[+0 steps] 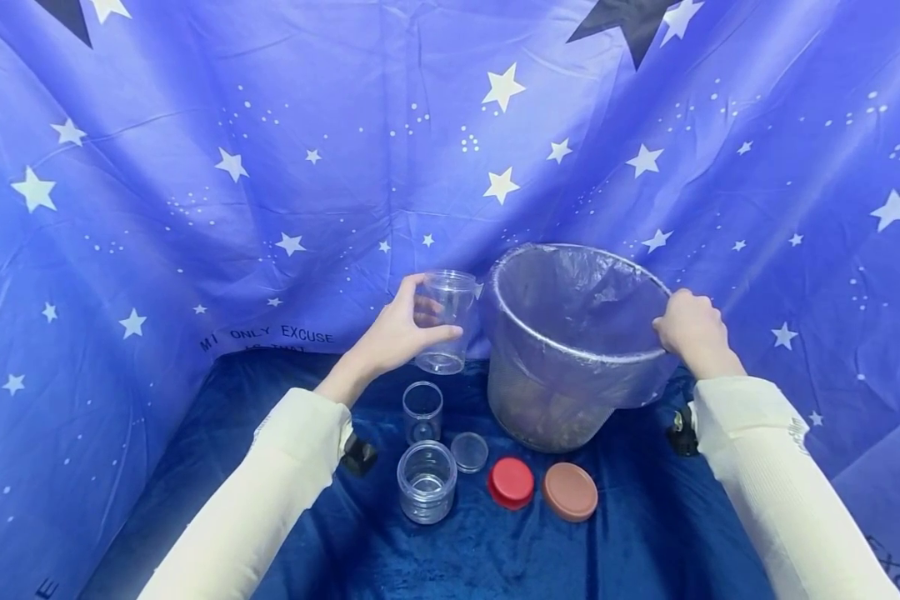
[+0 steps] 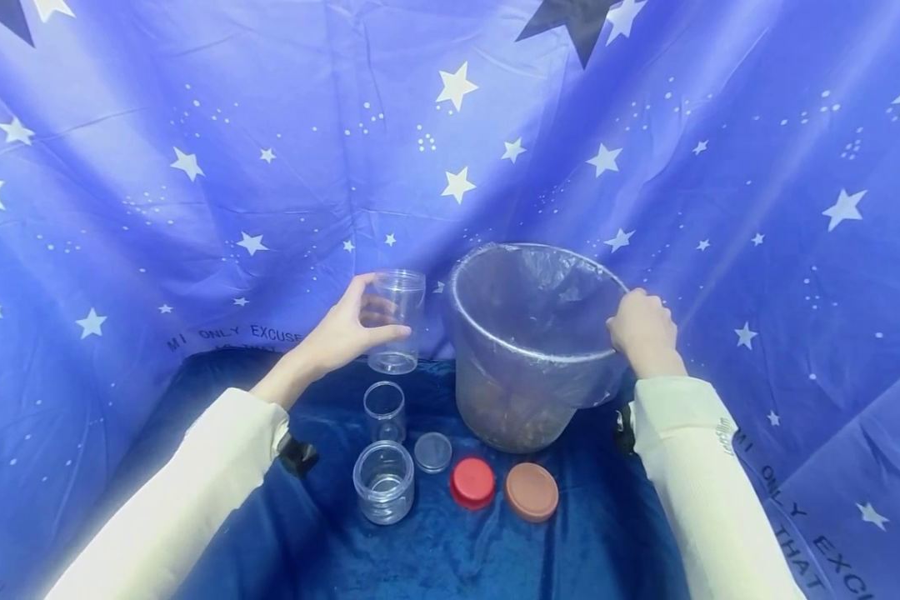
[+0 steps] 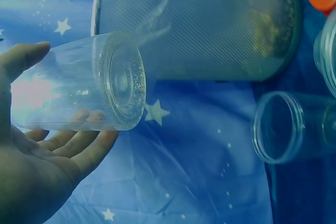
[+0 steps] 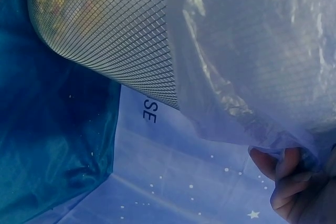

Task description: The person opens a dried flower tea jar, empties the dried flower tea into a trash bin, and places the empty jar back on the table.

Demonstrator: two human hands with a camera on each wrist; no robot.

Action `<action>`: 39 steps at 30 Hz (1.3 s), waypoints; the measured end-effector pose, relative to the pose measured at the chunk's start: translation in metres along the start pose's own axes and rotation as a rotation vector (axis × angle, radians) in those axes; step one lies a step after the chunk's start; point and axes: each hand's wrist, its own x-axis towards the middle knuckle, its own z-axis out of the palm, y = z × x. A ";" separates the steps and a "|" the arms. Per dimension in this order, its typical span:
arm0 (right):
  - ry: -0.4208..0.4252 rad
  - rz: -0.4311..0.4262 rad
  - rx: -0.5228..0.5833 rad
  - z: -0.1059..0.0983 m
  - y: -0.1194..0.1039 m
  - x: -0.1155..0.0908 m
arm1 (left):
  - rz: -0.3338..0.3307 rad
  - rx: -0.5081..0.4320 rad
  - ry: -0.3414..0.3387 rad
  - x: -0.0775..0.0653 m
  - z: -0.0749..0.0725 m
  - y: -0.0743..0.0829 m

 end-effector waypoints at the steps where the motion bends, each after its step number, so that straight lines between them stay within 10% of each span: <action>1: 0.000 -0.001 0.000 0.000 0.000 0.000 | -0.001 -0.001 0.003 -0.001 -0.002 -0.002; 39: -0.008 0.008 -0.002 0.001 0.000 0.002 | -0.135 0.008 0.059 -0.018 -0.032 -0.088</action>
